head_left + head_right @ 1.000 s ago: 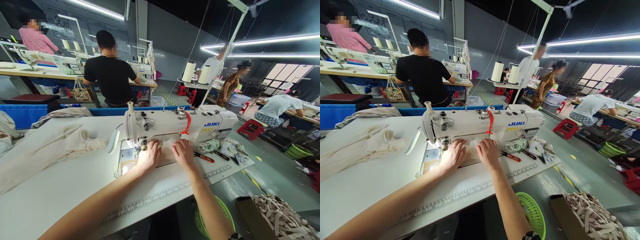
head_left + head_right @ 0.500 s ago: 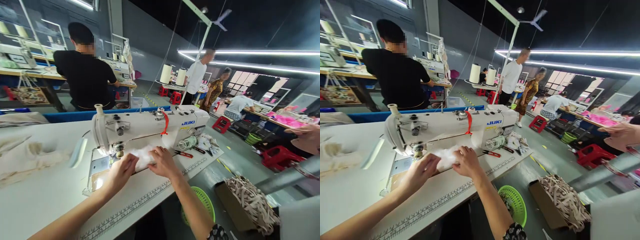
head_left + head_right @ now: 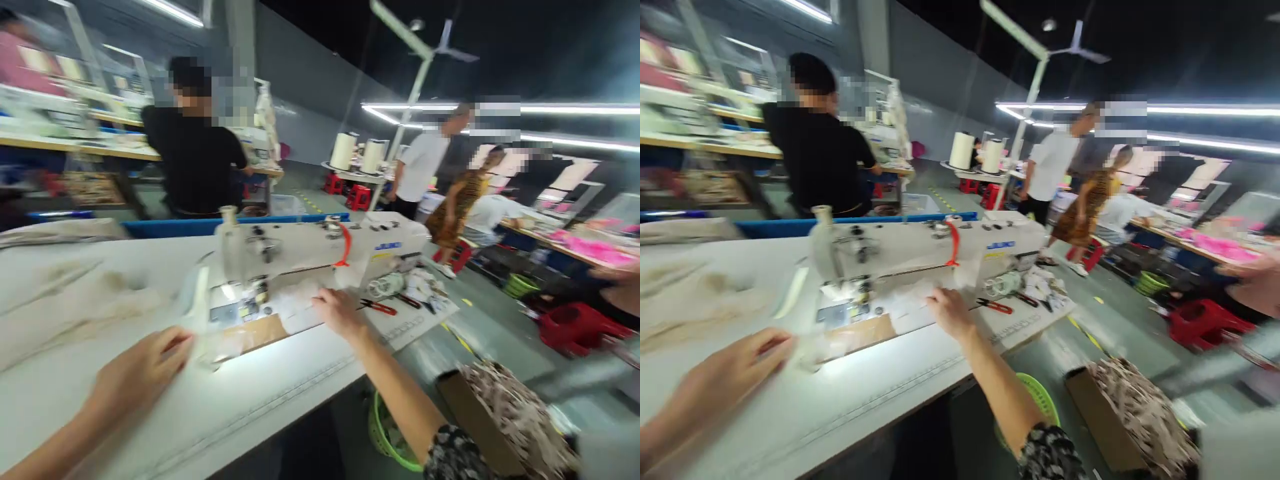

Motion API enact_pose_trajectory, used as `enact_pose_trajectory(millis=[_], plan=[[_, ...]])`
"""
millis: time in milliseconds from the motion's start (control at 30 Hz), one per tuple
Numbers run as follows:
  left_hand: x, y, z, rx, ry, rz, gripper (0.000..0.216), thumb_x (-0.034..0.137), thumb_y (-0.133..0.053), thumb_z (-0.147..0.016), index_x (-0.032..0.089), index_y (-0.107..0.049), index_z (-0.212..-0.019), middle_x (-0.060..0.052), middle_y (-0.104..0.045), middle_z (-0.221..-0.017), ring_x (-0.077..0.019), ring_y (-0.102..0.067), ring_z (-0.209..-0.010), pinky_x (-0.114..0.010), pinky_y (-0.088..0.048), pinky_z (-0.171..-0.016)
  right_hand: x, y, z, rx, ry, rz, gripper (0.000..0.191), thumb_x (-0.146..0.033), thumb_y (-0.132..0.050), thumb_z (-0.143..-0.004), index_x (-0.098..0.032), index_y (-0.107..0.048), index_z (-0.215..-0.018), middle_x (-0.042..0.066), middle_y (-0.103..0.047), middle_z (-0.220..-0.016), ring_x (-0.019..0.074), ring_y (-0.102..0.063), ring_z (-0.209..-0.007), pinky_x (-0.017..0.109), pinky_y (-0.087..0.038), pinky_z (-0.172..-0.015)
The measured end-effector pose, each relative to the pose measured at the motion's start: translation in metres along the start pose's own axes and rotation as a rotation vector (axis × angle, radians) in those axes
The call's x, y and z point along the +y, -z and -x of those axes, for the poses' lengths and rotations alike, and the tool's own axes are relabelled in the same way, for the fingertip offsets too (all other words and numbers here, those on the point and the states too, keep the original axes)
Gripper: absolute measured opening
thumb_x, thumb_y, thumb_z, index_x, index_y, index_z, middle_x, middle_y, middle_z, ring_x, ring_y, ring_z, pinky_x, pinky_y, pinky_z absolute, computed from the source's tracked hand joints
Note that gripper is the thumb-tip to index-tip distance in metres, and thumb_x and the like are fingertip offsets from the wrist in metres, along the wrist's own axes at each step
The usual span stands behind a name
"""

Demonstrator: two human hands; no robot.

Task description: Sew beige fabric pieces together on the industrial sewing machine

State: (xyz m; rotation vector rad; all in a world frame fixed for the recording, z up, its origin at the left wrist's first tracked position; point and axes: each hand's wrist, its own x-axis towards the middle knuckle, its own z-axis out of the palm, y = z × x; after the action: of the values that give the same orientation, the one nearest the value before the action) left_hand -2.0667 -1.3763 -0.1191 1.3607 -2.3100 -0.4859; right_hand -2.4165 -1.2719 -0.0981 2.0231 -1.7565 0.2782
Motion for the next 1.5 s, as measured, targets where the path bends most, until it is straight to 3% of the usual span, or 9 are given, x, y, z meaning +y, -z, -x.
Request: enact_pose_trajectory(millis=[167, 267, 467, 633, 867, 1000, 1133, 1300, 1500], plan=[[0.01, 0.012, 0.015, 0.091, -0.026, -0.073, 0.017, 0.024, -0.048, -0.083, 0.02, -0.064, -0.084, -0.007, -0.071, -0.091, -0.025, -0.062, -0.095, -0.035, -0.049, -0.082, 0.011, -0.015, 0.01, 0.28, 0.114, -0.111, 0.027, -0.016, -0.049, -0.094, -0.021, -0.07, -0.108, 0.009, -0.072, -0.095, 0.0223, -0.065, -0.083, 0.034, -0.046, -0.072], [-0.017, 0.021, 0.017, 0.129, -0.122, -0.035, 0.018, 0.023, -0.051, -0.087, 0.018, -0.064, -0.098, -0.008, -0.069, -0.098, -0.0227, -0.062, -0.094, -0.034, -0.051, -0.084, 0.022, -0.029, 0.009, 0.424, 0.185, -0.112, 0.027, -0.016, -0.049, -0.093, -0.021, -0.066, -0.113, 0.01, -0.07, -0.093, 0.0228, -0.064, -0.083, 0.035, -0.048, -0.075], [-0.077, 0.07, -0.012, 0.35, -0.219, -0.12, 0.021, 0.019, -0.045, -0.093, 0.019, -0.066, -0.091, -0.008, -0.066, -0.095, -0.0233, -0.06, -0.096, -0.036, -0.051, -0.085, 0.009, -0.019, 0.006, 0.501, 0.275, -0.057, 0.025, -0.007, -0.046, -0.091, -0.013, -0.062, -0.109, 0.008, -0.068, -0.087, 0.02, -0.063, -0.078, 0.033, -0.048, -0.072], [-0.089, 0.089, -0.05, 0.2, -0.284, -0.29, 0.017, 0.026, -0.054, -0.091, 0.018, -0.066, -0.099, -0.011, -0.065, -0.106, -0.0273, -0.056, -0.104, -0.04, -0.05, -0.09, 0.003, -0.016, 0.005, 0.474, 0.309, -0.079, 0.025, -0.006, -0.043, -0.093, -0.012, -0.061, -0.109, 0.007, -0.066, -0.087, 0.0186, -0.062, -0.078, 0.032, -0.049, -0.076], [-0.092, 0.099, -0.049, 0.094, -0.329, -0.421, 0.021, 0.035, -0.059, -0.09, 0.017, -0.061, -0.079, -0.01, -0.063, -0.094, -0.0262, -0.056, -0.096, -0.036, -0.048, -0.083, 0.003, -0.015, 0.007, 0.461, 0.295, -0.124, 0.026, -0.004, -0.044, -0.092, -0.013, -0.062, -0.109, 0.008, -0.068, -0.089, 0.0196, -0.063, -0.08, 0.034, -0.049, -0.077], [-0.092, 0.103, -0.039, 0.173, -0.412, -0.344, 0.026, 0.036, -0.054, -0.093, 0.019, -0.056, -0.074, -0.009, -0.062, -0.087, -0.0245, -0.056, -0.09, -0.034, -0.047, -0.077, -0.039, -0.002, 0.012, 0.363, 0.184, -0.349, 0.026, -0.009, -0.045, -0.096, -0.017, -0.062, -0.113, 0.006, -0.068, -0.096, 0.0182, -0.065, -0.087, 0.031, -0.051, -0.081], [-0.075, 0.094, -0.026, 0.203, -0.513, -0.142, 0.027, 0.034, -0.046, -0.098, 0.02, -0.055, -0.076, -0.007, -0.062, -0.081, -0.0212, -0.057, -0.085, -0.033, -0.046, -0.077, -0.103, 0.015, 0.013, 0.051, 0.174, -0.482, 0.029, -0.023, -0.043, -0.101, -0.02, -0.06, -0.123, 0.006, -0.065, -0.098, 0.0187, -0.061, -0.085, 0.032, -0.049, -0.074], [-0.053, 0.071, -0.014, 0.006, -0.46, 0.085, 0.026, 0.036, -0.044, -0.098, 0.019, -0.057, -0.084, -0.003, -0.065, -0.078, -0.0149, -0.058, -0.07, -0.026, -0.044, -0.068, -0.143, 0.018, -0.001, -0.05, 0.231, -0.356, 0.036, -0.032, -0.041, -0.101, -0.018, -0.059, -0.129, 0.008, -0.058, -0.092, 0.0198, -0.051, -0.077, 0.033, -0.038, -0.069], [-0.031, 0.057, -0.024, -0.27, -0.319, 0.134, 0.032, 0.043, -0.044, -0.096, 0.02, -0.066, -0.09, 0.002, -0.068, -0.068, -0.0141, -0.059, -0.061, -0.023, -0.04, -0.06, -0.132, 0.006, -0.023, -0.021, 0.284, -0.2, 0.034, -0.034, -0.043, -0.101, -0.019, -0.064, -0.123, 0.006, -0.057, -0.087, 0.0192, -0.045, -0.074, 0.034, -0.029, -0.067]])
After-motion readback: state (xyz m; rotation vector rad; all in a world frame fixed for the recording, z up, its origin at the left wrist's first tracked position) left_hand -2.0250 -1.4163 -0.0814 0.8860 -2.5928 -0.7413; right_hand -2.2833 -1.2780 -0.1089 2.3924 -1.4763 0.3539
